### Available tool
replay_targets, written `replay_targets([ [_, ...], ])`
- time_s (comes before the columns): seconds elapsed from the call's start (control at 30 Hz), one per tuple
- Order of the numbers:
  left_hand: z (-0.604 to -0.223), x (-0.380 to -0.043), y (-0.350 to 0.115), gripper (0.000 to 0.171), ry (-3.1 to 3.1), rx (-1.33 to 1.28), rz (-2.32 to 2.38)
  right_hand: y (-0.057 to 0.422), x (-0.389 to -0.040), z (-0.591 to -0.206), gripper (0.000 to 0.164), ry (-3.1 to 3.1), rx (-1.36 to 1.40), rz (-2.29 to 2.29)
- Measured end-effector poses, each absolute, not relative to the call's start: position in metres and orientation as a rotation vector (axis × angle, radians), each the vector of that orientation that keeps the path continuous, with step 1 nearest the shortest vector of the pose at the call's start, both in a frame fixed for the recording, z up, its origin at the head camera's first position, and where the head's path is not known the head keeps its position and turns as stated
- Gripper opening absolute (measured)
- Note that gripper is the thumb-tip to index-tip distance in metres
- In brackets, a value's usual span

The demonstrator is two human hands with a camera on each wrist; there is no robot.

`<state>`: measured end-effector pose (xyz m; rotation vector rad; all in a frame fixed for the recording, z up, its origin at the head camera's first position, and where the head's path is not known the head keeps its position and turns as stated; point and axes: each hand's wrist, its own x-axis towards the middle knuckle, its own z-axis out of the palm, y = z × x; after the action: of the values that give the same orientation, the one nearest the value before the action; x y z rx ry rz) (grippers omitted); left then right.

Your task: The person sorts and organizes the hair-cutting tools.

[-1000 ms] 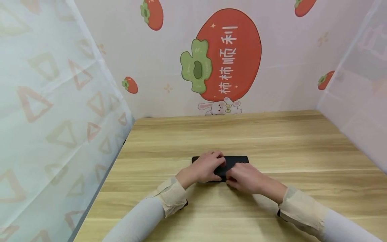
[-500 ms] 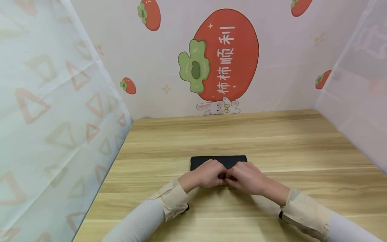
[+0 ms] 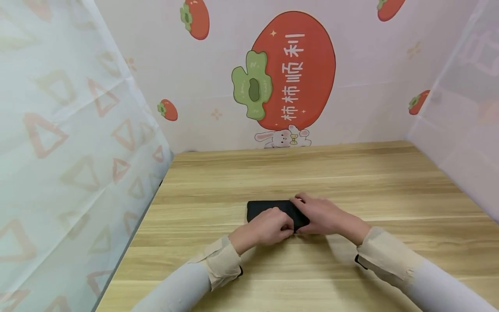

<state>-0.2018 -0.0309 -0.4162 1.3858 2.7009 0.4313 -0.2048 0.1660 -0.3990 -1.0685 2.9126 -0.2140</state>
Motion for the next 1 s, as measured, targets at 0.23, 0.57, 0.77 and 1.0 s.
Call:
replay_targets([
  [0.23,-0.414,-0.197,-0.032,0.006,2.793,1.295,0.364,0.168,-0.214,-0.411,0.083,2.835,-0.989,-0.311],
  [0.57,-0.409,-0.193,-0.044,0.024,2.808,1.236,0.395,0.169,-0.217,-0.415,0.082,2.754,-0.967,-0.488],
  [0.77,-0.41,-0.193,-0.066,0.023,2.814,1.189,0.464,0.169,-0.219,-0.415,0.083,2.743,-0.919,-0.473],
  [1.0,-0.411,-0.194,-0.1,0.02,2.856,1.14,0.482,0.169,-0.221,-0.417,0.084,2.738,-0.953,-0.472],
])
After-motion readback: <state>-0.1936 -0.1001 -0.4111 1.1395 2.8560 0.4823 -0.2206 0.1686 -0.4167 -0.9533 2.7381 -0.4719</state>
